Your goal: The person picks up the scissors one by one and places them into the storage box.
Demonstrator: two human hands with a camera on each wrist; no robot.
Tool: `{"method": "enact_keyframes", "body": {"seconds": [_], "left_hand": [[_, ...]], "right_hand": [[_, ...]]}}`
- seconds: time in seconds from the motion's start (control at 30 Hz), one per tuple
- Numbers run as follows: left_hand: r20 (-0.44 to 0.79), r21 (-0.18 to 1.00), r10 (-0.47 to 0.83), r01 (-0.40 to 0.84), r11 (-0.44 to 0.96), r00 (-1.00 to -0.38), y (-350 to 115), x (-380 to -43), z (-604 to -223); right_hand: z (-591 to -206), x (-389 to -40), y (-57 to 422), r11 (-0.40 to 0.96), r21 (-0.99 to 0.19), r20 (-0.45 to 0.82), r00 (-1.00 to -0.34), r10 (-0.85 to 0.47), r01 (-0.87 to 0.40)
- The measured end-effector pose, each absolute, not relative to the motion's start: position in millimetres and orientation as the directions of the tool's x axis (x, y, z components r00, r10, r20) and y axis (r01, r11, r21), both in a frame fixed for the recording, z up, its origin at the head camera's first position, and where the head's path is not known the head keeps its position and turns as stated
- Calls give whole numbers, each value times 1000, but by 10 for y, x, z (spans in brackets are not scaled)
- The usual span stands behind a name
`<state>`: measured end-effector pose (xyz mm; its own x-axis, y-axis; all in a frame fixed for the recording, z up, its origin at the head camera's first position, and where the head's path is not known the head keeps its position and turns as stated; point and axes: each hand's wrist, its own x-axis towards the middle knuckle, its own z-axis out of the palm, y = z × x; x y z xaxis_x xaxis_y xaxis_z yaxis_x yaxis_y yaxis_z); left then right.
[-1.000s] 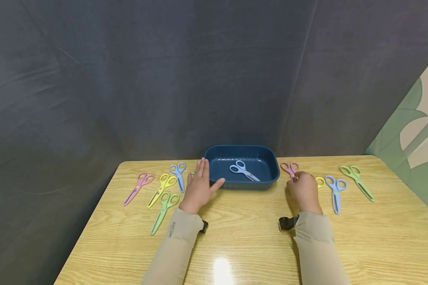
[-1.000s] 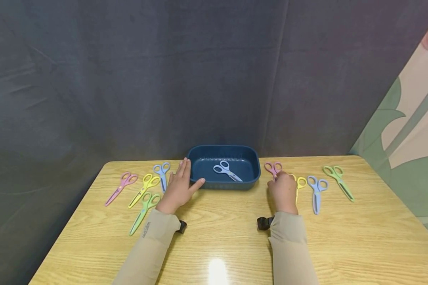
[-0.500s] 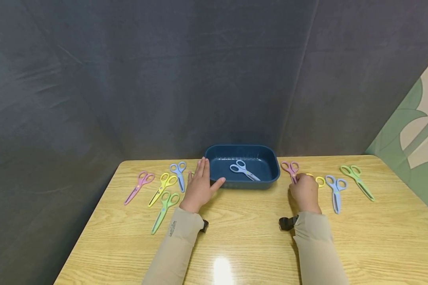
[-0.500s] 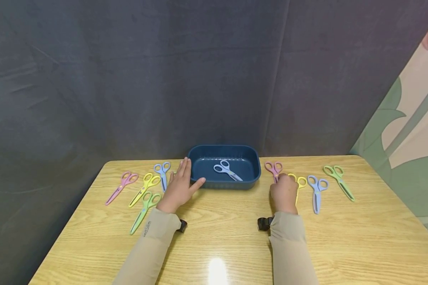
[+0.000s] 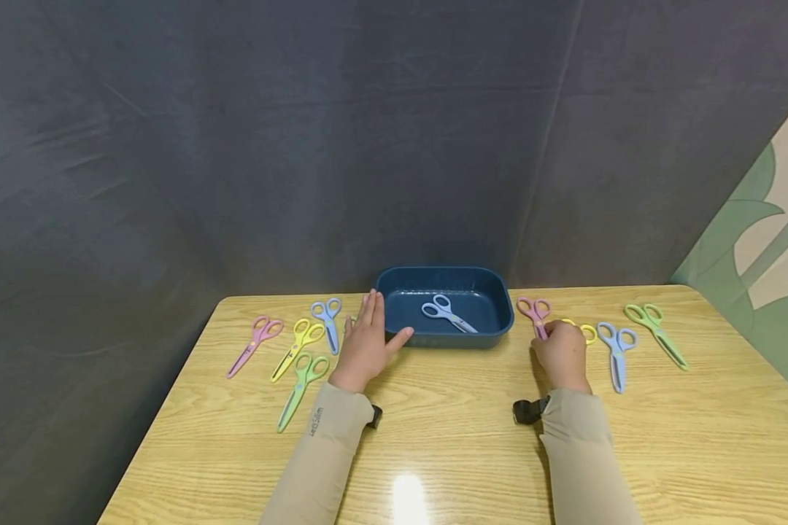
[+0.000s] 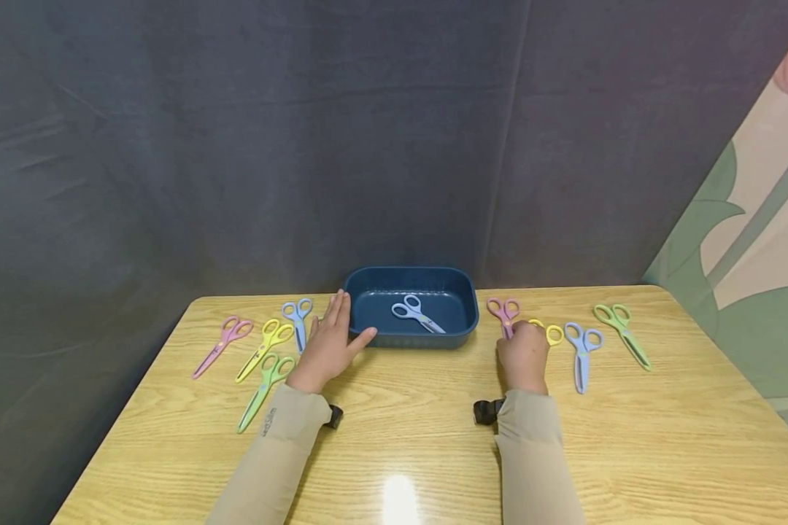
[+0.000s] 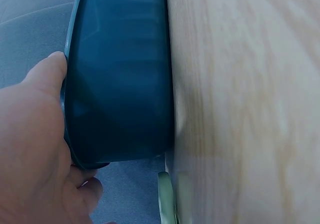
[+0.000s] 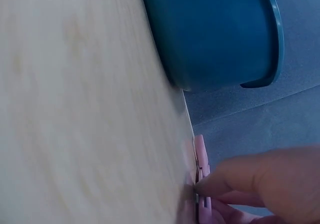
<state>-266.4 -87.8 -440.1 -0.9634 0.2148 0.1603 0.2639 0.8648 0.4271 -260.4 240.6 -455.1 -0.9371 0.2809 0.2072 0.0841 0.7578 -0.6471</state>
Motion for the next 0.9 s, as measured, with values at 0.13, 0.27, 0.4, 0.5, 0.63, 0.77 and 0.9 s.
{"method": "enact_keyframes", "body": {"seconds": [0.13,0.27,0.4,0.5,0.63,0.77,0.9], "left_hand": [[158,434,216,264,861,-964,-881,-2663,-4406],[151,432,214,259,864,-965,-878,-2662,-4404],[147,435,212,256,863,-966,-878,-2661,-4404],[147,437,213,257,862,-966,-878,-2659,-4399],[149,436,215,259,862,-965,-876,-2661,-4397],[153,435,218,264,861,-964,-877,-2662,-4397],[155,439,219,266,858,-963,-880,-2662,-4400]], "right_hand": [[-4545,-2597,2403,740,-663,161,-945,285,111],[-4525,-2583,2401,734,-668,142,-948,285,120],[-4516,-2581,2402,726,-676,128,-950,285,127],[-4520,-2586,2409,724,-676,117,-951,287,135],[-4518,-2591,2418,718,-680,102,-951,291,147],[-4509,-2597,2420,707,-690,90,-951,295,154],[-4505,-2600,2411,699,-696,87,-948,306,162]]}}
